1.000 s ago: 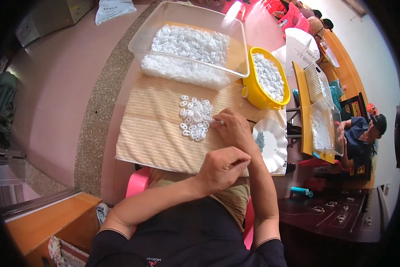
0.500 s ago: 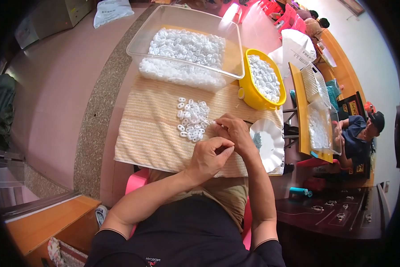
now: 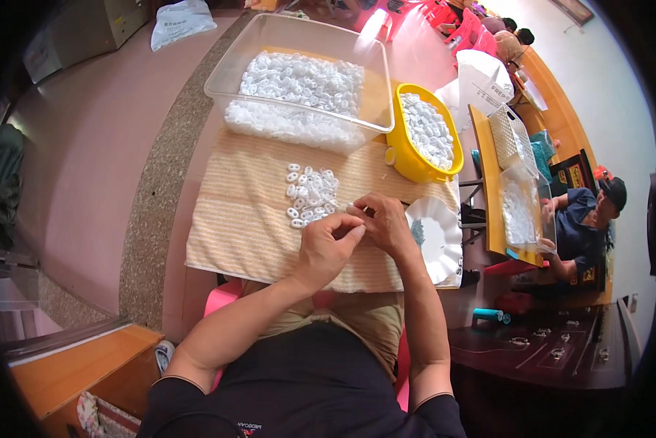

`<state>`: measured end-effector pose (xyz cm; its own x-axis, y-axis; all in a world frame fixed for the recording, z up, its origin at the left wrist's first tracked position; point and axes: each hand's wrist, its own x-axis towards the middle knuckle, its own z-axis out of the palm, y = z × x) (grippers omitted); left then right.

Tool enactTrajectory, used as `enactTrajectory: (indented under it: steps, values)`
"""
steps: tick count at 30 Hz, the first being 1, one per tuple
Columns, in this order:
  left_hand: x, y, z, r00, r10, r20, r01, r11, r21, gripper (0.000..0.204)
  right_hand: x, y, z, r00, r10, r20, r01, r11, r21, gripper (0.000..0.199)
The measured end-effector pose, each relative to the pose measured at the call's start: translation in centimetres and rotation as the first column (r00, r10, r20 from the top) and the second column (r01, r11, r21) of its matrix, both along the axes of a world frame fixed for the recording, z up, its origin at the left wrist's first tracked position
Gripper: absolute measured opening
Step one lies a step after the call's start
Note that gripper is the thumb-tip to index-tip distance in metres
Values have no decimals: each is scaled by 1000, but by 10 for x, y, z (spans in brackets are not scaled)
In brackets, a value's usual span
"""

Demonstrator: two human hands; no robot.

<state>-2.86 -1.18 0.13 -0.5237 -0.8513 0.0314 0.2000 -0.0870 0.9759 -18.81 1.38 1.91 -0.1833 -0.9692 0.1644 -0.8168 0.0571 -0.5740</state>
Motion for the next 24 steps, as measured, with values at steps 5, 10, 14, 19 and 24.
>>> enactTrajectory:
  steps: [5,10,14,19,24]
  values:
    - [6,-15,9,997,40,-59,-31,988,153,11,4,1,7,992,-82,92,74,994,78,13]
    - [5,-31,1,965,198,-171,-150,955,256,14,-6,0,-5,988,-80,129,81,997,-1,11]
    - [7,-35,2,958,222,-183,-146,924,354,14,-8,0,-13,986,29,164,-19,998,-59,16]
    - [9,-36,1,951,224,-211,-128,911,391,15,8,-3,-2,1000,20,-7,-20,999,46,19]
    - [7,-35,0,956,197,-219,-104,921,375,15,13,-4,-1,996,-16,-93,23,997,79,20]
